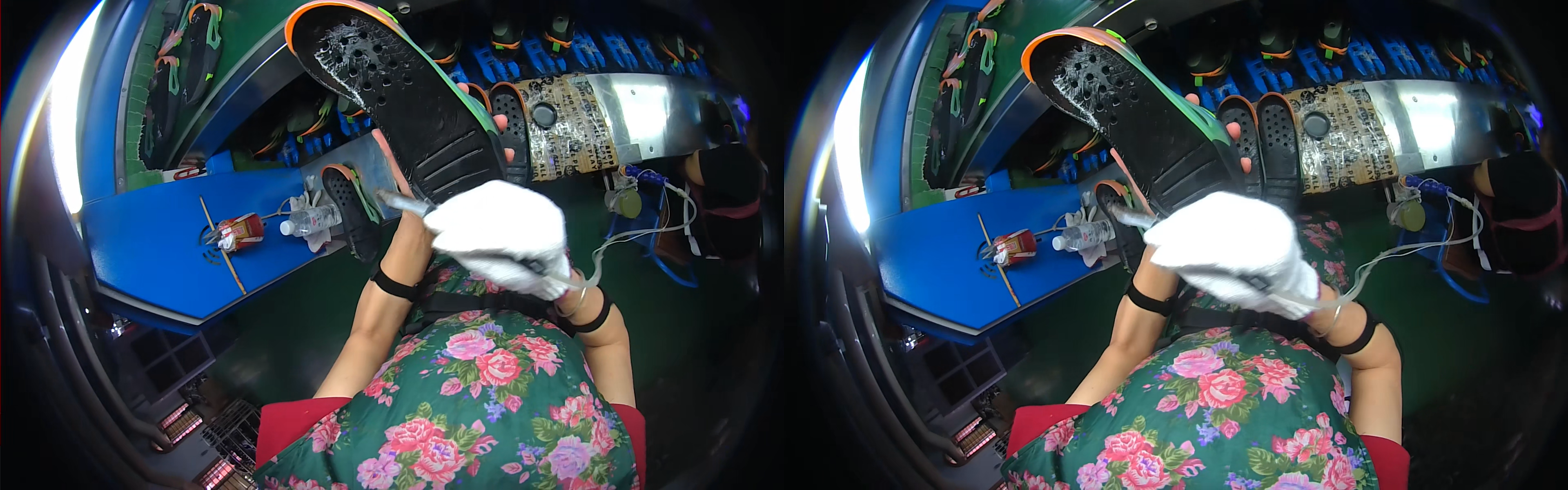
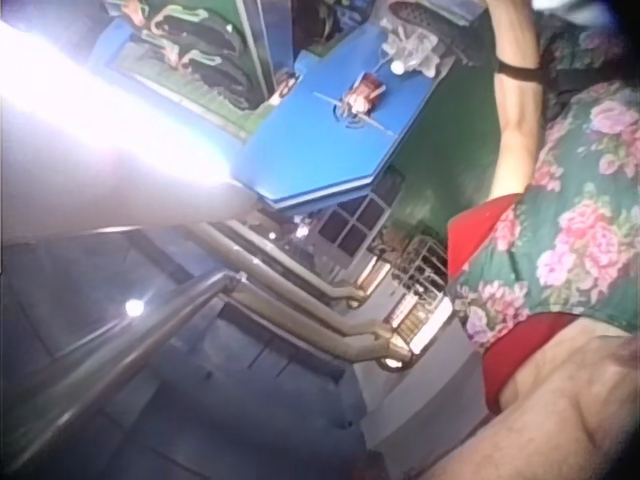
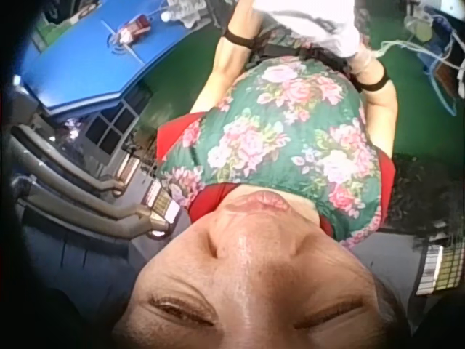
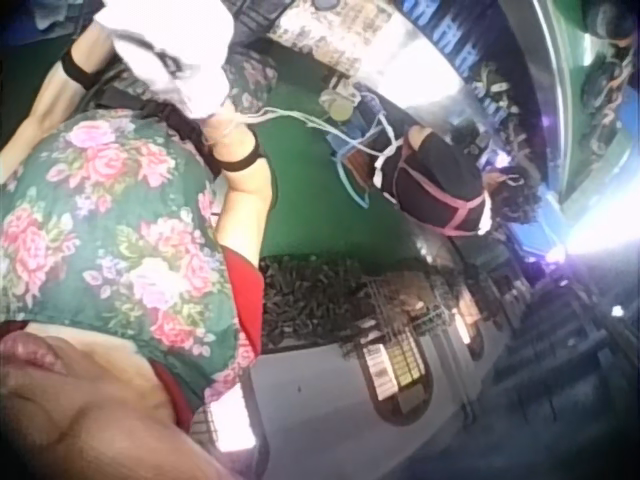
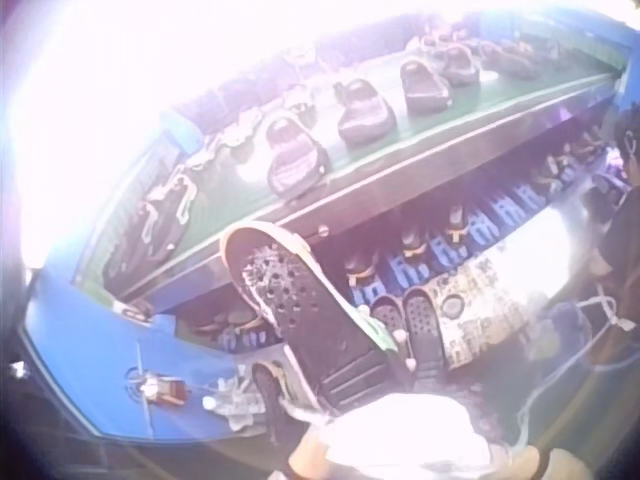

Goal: Applying adhesive or cleaning agent to the bottom of footwear soles using a brush on a production line.

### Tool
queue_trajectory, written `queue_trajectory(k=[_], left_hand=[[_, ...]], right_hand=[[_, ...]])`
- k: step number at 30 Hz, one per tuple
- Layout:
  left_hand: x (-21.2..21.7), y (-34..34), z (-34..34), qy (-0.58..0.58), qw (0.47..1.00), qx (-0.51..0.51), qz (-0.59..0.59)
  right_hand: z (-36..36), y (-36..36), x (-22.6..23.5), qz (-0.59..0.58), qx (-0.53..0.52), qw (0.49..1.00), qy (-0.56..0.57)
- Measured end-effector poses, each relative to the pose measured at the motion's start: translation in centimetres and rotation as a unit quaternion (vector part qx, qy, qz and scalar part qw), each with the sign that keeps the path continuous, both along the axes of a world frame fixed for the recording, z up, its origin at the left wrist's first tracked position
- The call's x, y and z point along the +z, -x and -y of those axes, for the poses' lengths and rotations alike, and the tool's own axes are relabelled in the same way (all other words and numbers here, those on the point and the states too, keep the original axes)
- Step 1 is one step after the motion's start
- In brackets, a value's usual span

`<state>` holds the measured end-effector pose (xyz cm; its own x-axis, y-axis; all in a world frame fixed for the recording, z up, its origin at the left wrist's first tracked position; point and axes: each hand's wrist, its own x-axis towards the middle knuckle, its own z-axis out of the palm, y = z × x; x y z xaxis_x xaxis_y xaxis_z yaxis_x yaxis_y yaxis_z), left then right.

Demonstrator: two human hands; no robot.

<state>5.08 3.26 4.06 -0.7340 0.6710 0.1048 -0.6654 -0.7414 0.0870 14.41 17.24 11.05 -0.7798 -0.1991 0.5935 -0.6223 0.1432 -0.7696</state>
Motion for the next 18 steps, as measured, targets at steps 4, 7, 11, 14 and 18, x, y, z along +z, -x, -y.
queue_trajectory(k=[4, 7, 11, 14, 18], left_hand=[[-0.4, 0.6, 0.0, -0.047, 0.996, -0.032, -0.067], [-0.5, 0.6, 0.1, -0.034, 0.999, -0.016, -0.027], [-0.6, 1.1, 0.1, -0.040, 0.998, -0.014, -0.042], [-0.6, 1.3, 0.5, -0.057, 0.995, -0.032, -0.070], [-0.5, 1.0, 0.6, -0.020, 1.000, 0.002, -0.015]], right_hand=[[-0.1, -0.3, -0.3, -0.033, -0.121, 0.989, -0.077], [0.8, -1.1, -1.5, -0.065, -0.061, 0.993, -0.079], [-0.8, -1.3, -0.4, 0.079, -0.015, 0.997, 0.019], [-1.0, -0.8, -1.5, -0.014, -0.077, 0.994, -0.080], [-0.6, -1.6, -1.5, 0.005, 0.005, 1.000, -0.029]])
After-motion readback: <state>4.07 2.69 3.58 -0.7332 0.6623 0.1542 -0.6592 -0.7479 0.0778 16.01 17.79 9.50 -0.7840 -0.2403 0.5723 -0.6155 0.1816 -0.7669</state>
